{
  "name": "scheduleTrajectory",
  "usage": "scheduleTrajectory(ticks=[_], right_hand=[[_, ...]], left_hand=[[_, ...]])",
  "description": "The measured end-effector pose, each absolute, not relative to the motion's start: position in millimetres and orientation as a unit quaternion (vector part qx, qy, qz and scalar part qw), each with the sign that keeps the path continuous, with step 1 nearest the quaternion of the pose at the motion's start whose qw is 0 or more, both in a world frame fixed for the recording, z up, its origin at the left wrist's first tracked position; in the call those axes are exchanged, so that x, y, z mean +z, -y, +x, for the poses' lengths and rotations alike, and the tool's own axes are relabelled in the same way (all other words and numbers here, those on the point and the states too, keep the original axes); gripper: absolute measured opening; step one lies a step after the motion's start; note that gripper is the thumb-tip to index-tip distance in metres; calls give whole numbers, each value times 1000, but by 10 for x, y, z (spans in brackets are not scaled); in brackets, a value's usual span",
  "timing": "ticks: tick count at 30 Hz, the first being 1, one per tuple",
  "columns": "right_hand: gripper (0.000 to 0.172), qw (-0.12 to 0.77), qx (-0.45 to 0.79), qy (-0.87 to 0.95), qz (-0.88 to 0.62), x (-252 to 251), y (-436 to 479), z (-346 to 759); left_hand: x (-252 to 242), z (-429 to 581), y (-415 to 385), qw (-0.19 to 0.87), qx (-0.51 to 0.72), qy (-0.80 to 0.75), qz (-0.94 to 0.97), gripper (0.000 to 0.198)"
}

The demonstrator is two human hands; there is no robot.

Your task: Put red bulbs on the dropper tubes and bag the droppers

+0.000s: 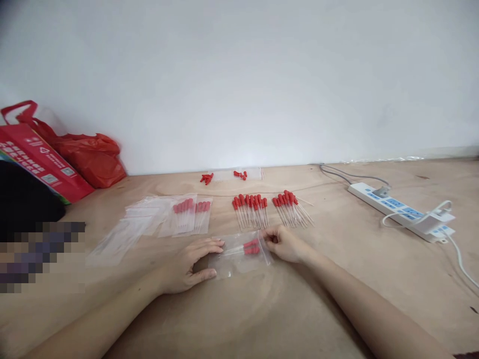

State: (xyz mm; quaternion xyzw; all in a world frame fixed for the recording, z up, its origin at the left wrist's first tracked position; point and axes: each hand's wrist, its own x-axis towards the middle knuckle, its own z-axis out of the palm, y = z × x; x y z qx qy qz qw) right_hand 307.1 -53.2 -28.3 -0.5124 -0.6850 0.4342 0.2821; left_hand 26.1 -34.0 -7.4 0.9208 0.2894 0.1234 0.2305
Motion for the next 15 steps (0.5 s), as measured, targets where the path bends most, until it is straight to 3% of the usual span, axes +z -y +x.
scheduleTrajectory(ticks=[4,9,15], right_hand=[[24,274,372,646,-608,-225,375,3213],[20,240,119,640,-720,-106,-134,3238],[24,179,113,605,-767,-57,-592,3070]], left_hand=[[-75,252,344,241,134,-281,919,38],[-83,250,341,242,135,-275,921,39],[-41,260,365,234,133,-277,922,39]])
